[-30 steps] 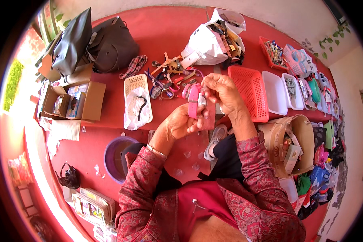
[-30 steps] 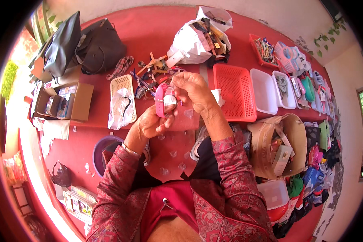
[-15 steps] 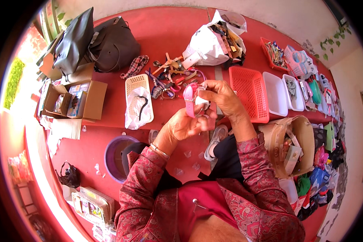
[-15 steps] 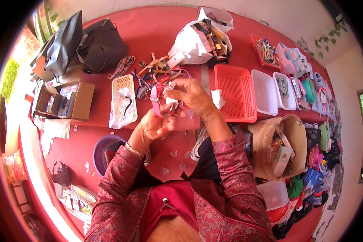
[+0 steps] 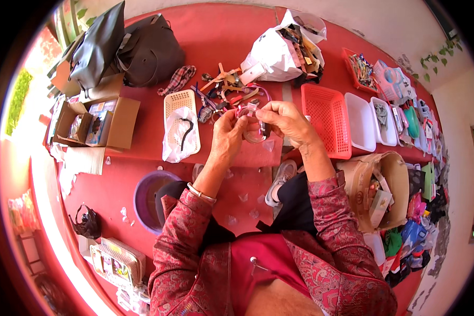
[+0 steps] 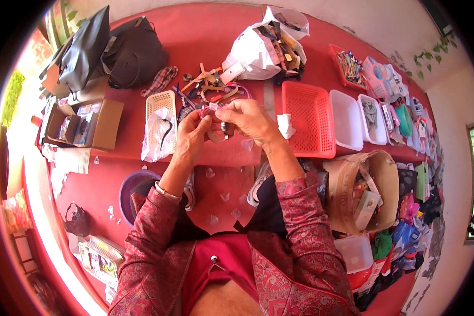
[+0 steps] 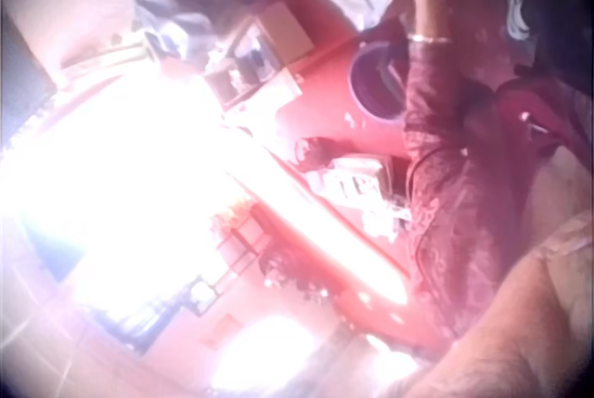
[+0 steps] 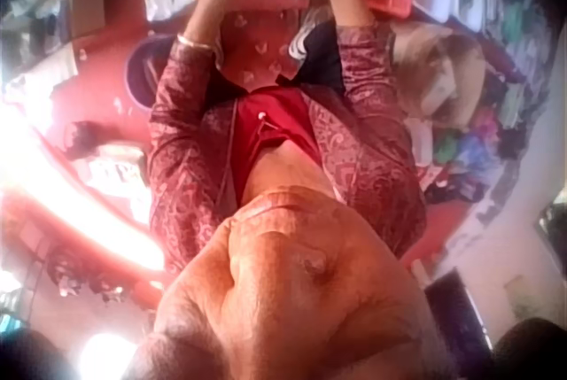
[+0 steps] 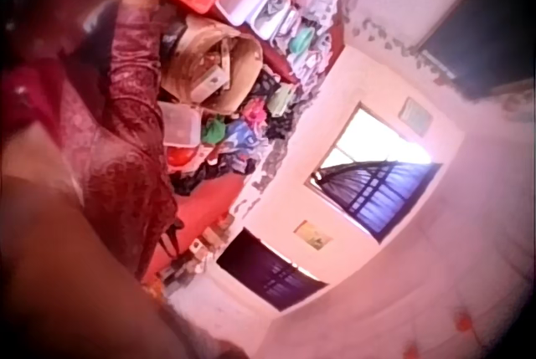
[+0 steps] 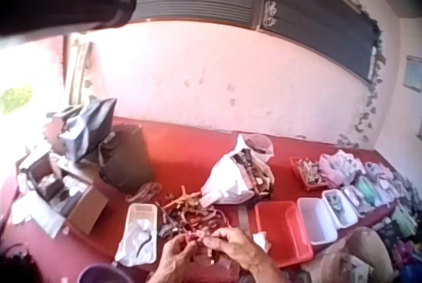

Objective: The person sits on the floor and sorts through various small items, including watches and hair accessories, from a plastic bag. They pick up each item, briefly inspect it, and place it into a white plastic basket.

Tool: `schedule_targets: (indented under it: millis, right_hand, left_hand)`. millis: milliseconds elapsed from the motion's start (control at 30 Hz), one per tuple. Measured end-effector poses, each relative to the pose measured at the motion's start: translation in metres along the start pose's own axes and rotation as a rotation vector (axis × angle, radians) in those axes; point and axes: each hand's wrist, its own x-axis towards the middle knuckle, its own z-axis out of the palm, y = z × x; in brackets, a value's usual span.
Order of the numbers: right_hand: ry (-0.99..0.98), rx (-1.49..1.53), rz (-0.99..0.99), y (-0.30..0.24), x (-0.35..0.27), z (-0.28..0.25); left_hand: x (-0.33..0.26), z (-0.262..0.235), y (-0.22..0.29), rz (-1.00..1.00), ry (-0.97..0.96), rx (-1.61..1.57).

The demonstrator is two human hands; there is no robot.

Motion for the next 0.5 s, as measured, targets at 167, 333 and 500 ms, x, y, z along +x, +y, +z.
schedule_targets:
  millis: [167, 333, 500]
  right_hand:
    - [-0.188, 0.209, 0.082, 0.002, 0.0, 0.0]
    - [-0.254, 0.087, 0.012, 0.004, -0.001, 0.01]
    - [-0.263, 0.347, 0.069, 0.013, 0.006, 0.009]
  left_hand:
    - [0.01, -0.012, -0.019, 0.099, 0.115, 0.016]
    - [0.005, -0.009, -0.005, 0.128, 0.26, 0.464]
    - [-0.003, -0.002, 0.008, 0.013, 0.208, 0.13]
